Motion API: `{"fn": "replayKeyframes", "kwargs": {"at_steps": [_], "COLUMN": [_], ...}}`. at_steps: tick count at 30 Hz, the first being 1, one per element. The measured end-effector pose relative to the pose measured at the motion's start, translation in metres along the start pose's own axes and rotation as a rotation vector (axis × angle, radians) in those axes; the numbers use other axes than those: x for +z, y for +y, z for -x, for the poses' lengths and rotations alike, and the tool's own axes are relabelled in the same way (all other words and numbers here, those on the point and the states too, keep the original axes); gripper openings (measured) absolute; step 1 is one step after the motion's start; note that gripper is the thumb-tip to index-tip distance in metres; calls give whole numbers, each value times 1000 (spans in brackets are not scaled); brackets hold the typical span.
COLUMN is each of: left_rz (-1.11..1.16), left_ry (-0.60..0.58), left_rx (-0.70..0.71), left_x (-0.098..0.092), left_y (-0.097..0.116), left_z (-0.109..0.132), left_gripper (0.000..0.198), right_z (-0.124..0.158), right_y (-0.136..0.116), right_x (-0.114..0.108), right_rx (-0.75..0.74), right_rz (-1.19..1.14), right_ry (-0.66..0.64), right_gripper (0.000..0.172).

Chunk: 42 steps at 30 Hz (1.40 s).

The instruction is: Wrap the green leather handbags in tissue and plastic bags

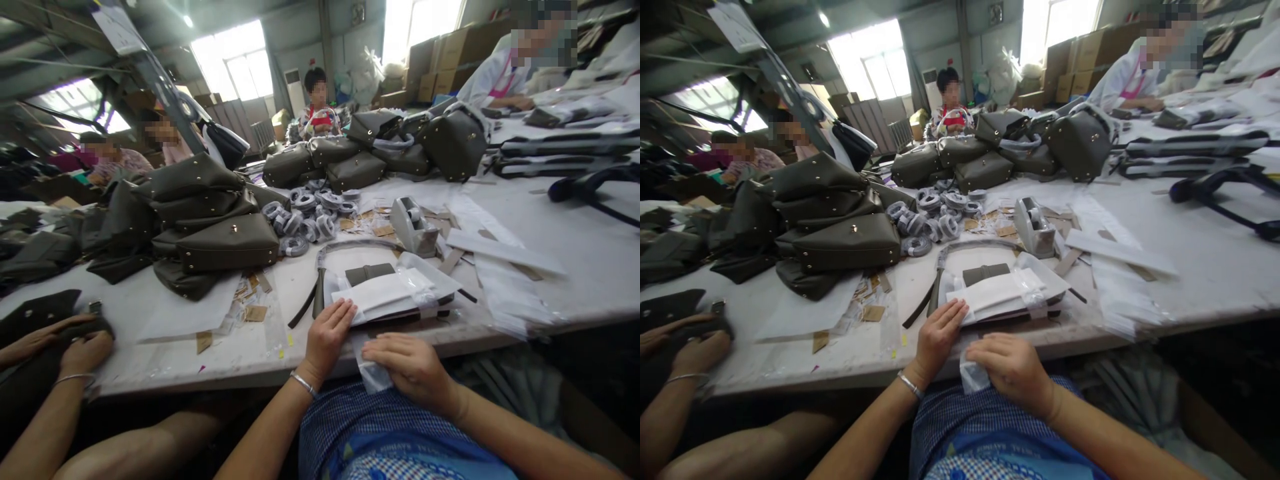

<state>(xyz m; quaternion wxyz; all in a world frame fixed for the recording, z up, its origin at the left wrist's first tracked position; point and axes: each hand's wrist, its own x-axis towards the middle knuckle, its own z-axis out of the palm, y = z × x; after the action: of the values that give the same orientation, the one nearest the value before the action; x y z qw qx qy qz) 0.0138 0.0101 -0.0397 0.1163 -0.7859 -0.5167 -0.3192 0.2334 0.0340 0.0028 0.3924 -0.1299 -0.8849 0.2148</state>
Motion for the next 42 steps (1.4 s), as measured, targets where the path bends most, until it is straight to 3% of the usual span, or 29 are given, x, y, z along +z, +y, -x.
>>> {"fn": "replayKeyframes", "kwargs": {"at_steps": [5, 9, 13, 16, 18, 26, 30, 36, 39, 42], "left_rz": [-38, -28, 8, 41, 65, 154, 61, -44, -63, -72], "left_ry": [38, 64, 88, 109, 118, 148, 176, 15, -31, -53], "left_rx": [-47, -105, -161, -194, -211, -297, -214, -195, -216, -230], "left_x": [1, 0, 0, 0, 0, 1, 0, -5, -7, -6], "left_y": [4, 10, 13, 13, 12, 14, 14, 14, 17, 19], "left_z": [1, -1, -2, -3, -3, 2, 0, -6, -8, -8], "left_gripper": [36, 22, 22, 21, 23, 25, 29, 37, 44, 53], "right_z": [-48, -78, -96, -101, -101, -93, -99, -114, -115, -113], "right_y": [28, 53, 72, 82, 87, 96, 98, 104, 108, 114], "right_x": [-18, -13, -2, 4, 6, 9, 8, 12, 15, -5], "right_rx": [112, 263, 380, 417, 417, 480, 497, 592, 584, 529], "right_rz": [88, 174, 195, 193, 169, 56, 94, 290, 251, 121], "right_ry": [-55, -108, -248, -329, -348, -287, -341, -370, -294, -186], "right_gripper": [34, 20, 9, 2, 7, 13, 14, 26, 18, 8]}}
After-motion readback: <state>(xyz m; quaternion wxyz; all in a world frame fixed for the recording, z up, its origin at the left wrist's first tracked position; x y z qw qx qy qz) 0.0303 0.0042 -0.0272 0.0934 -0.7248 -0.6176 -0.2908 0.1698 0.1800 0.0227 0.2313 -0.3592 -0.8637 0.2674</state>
